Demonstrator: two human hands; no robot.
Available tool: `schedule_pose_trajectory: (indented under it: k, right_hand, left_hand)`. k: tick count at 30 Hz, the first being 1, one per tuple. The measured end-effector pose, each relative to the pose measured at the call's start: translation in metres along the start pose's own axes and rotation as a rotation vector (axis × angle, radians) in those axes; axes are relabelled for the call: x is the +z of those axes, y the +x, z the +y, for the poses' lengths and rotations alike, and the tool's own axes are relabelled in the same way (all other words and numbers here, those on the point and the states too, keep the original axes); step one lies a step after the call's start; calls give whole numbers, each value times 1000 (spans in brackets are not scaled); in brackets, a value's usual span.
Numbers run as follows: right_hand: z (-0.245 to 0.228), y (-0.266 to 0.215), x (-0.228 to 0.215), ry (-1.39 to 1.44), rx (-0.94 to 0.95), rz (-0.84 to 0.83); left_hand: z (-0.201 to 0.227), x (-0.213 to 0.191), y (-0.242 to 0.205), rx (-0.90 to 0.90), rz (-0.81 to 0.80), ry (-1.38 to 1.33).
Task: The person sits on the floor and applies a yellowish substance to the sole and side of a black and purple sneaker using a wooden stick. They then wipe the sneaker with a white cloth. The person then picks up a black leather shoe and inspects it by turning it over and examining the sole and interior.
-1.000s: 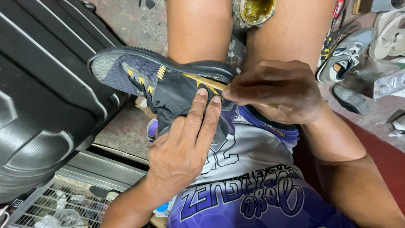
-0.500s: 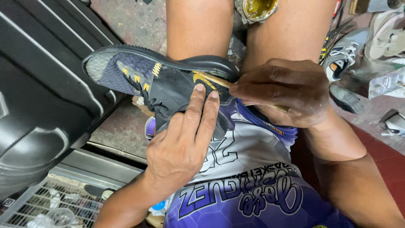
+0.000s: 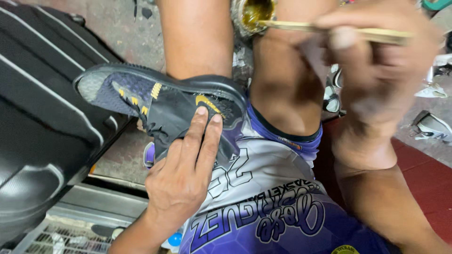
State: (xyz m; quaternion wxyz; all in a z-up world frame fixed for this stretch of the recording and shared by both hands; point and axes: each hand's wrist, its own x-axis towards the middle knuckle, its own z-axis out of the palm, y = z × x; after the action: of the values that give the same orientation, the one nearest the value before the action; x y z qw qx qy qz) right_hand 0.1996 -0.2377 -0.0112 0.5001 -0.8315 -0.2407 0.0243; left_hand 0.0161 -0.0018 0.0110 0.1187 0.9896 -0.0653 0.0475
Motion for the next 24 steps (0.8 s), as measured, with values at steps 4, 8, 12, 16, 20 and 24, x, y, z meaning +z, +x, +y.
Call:
schedule_pose_trajectory:
  k: [4,8,12,16,20,24]
  right_hand:
    - [-1,26,25,-239,-186,-146]
    - [10,40,40,-236,-285,-266]
    - [14,23,17,126,94,-125]
    - [10,-9,7,337,-9,-65]
    - [2,-17,6,174,-297,-247]
    - [6,-18,18,162,-418,-282]
  left_hand:
    - [-1,0,2,18,0,-2]
    - [0,-2,3,6,-9,-6]
    - [-1,-5,5,-9,-50,-19]
    - [-4,-8,8,-9,-68,-46]
    - [-8,-9,10,-6,-66,-84]
    - [-7,-8,10,-10,-70,-85]
